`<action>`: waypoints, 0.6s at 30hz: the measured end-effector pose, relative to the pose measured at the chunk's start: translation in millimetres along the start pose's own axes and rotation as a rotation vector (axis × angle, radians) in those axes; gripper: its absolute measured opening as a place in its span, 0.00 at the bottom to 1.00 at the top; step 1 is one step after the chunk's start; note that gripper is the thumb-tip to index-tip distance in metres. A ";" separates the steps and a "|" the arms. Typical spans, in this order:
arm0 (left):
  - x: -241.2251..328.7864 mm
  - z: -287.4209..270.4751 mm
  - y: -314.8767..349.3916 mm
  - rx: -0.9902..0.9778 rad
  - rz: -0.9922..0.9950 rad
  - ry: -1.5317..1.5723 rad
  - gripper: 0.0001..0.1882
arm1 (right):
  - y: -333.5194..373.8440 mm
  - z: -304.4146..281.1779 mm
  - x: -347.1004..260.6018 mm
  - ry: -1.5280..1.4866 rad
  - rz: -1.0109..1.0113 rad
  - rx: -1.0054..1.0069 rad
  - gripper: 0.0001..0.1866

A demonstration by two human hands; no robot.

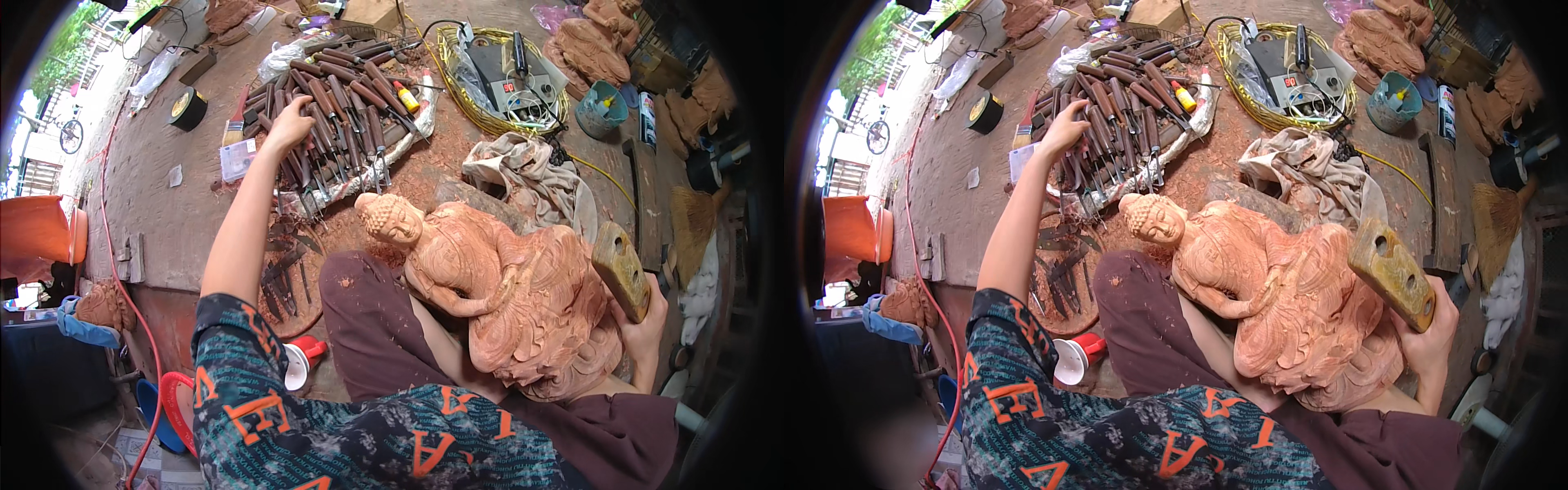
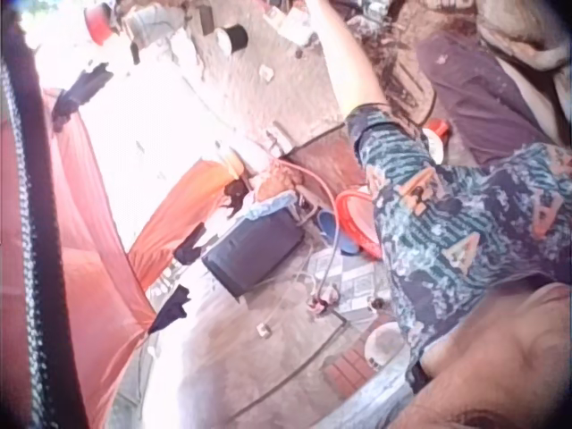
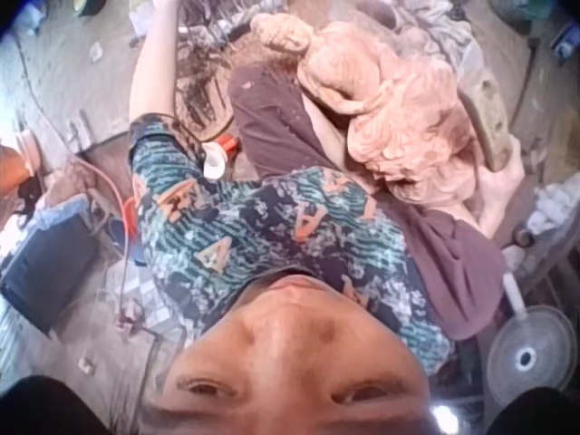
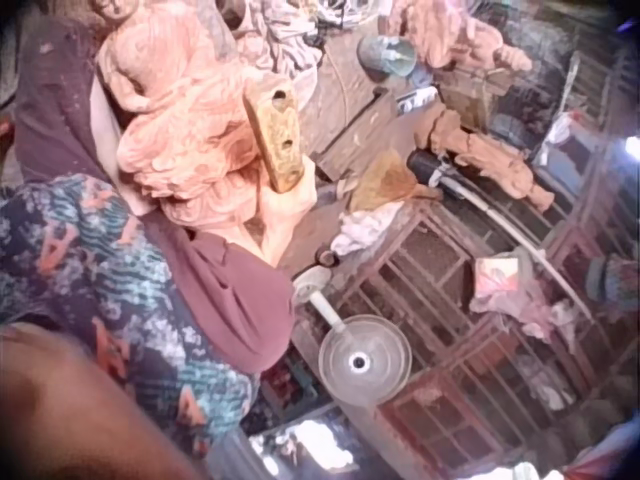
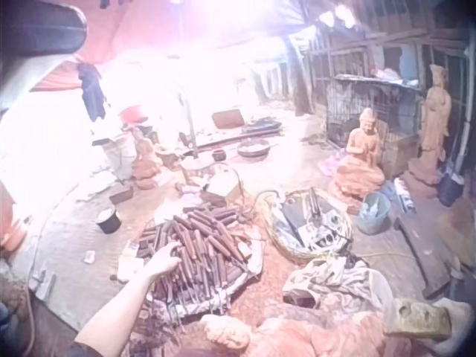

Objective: The person carves a wooden Buddha statue using a chisel and mallet, focusing on the torso and head. They switch to a rotary tool to refine the details of the sculpture's surface.

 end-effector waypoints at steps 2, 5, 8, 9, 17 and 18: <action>-7.4 20.1 -24.7 -0.022 -0.036 -0.015 0.29 | 0.1 1.5 2.5 -0.009 0.007 -0.005 0.20; 11.5 39.5 -52.9 0.111 0.194 -0.295 0.29 | 0.9 -4.5 1.7 0.012 0.017 0.005 0.20; 18.2 50.1 -67.3 0.172 0.293 -0.496 0.31 | 0.4 -3.8 -2.2 0.002 0.033 0.025 0.19; 17.5 52.2 -73.3 0.182 0.270 -0.487 0.31 | 0.7 -4.4 -1.4 0.000 0.030 0.025 0.19; 4.1 19.3 -67.9 0.373 0.264 -0.235 0.17 | 0.8 -3.4 1.3 0.016 0.042 0.013 0.21; -8.0 13.5 -67.3 0.334 0.195 -0.171 0.15 | 1.1 -4.7 1.1 0.018 0.048 0.017 0.21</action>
Point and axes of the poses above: each hand's wrist, its own y-axis away from the middle knuckle, its own z-axis out of the palm, x = y × z, the point moved 6 cm from there along -y, towards the middle knuckle, and after that the axes turned 10 degrees about x, right-handed, at the moved point
